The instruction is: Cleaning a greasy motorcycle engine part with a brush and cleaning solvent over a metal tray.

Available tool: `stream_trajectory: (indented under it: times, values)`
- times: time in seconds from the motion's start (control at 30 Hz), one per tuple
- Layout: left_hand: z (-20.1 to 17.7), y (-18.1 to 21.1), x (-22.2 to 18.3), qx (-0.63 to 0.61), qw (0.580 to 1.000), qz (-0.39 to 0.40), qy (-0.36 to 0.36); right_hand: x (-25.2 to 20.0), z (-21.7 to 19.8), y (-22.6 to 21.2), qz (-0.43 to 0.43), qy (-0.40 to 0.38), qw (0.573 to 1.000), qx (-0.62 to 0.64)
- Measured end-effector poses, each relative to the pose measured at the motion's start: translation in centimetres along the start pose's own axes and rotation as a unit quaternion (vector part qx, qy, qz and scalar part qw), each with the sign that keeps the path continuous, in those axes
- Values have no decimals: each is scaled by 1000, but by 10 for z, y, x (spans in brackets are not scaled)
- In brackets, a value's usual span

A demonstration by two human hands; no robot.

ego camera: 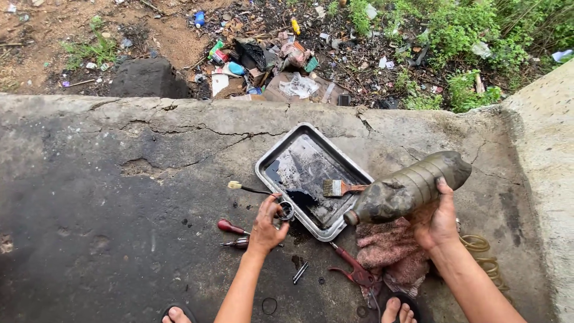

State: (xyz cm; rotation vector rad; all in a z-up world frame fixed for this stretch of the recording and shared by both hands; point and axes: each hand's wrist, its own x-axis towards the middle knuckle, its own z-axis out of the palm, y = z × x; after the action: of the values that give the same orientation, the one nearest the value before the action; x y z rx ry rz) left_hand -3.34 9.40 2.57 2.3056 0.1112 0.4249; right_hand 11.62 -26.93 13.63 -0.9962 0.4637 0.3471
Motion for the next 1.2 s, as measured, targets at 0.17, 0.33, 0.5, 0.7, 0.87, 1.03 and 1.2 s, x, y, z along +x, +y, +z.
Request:
stream_trajectory:
  times: [0.17, 0.33, 0.5, 0.7, 0.87, 1.03, 1.2]
  values:
    - [14, 36, 7, -44, 998, 44, 1, -8, 2, 0, -66, 12, 997, -30]
    - [23, 54, 12, -59, 996, 61, -6, -23, 14, -3, -171, -7, 985, -36]
    - [44, 50, 14, -65, 997, 38, -17, -38, 19, 0, -309, -68, 945, -81]
    - [54, 55, 23, -45, 997, 21, -51, -46, 9, 6, -372, -56, 891, -252]
    - [66, 46, 26, -31, 998, 33, -53, -43, -1, 10, -391, -42, 843, -367]
    - [71, 46, 28, -26, 996, -2, -89, -46, 8, 5, -415, -49, 820, -391]
    - [63, 53, 34, -30, 994, 20, -103, -46, 4, 12, -411, -71, 836, -358]
